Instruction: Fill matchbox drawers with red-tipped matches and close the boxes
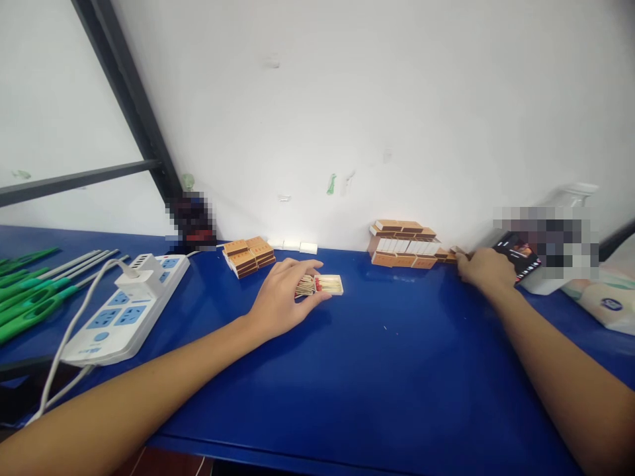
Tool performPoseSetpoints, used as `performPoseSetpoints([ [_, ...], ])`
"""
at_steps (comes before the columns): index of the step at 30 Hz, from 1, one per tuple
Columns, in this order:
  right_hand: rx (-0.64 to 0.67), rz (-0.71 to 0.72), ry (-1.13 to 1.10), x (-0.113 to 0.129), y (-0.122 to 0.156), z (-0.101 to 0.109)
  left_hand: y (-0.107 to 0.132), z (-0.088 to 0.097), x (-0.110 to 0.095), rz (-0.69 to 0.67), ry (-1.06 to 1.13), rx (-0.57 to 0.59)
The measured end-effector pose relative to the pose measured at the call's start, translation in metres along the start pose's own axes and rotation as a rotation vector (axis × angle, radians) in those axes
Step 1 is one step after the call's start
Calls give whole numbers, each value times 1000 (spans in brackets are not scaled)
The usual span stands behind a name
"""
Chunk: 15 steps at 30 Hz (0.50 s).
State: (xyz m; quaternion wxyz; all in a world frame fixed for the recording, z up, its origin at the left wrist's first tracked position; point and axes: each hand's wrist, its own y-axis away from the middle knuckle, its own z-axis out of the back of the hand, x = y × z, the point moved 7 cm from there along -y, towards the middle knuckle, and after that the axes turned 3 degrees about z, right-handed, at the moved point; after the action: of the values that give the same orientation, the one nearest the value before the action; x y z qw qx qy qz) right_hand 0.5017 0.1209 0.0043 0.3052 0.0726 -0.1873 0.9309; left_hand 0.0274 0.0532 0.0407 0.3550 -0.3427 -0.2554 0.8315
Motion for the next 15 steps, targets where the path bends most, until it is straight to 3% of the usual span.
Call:
performPoseSetpoints([
  [7, 88, -50, 54, 1, 7, -5, 1, -1, -1, 2, -5, 8],
  [13, 81, -62, 55, -2, 2, -10, 0, 0, -2, -9, 1, 6],
  [15, 56, -1, 33, 0, -2, -11, 0, -1, -2, -10, 1, 8],
])
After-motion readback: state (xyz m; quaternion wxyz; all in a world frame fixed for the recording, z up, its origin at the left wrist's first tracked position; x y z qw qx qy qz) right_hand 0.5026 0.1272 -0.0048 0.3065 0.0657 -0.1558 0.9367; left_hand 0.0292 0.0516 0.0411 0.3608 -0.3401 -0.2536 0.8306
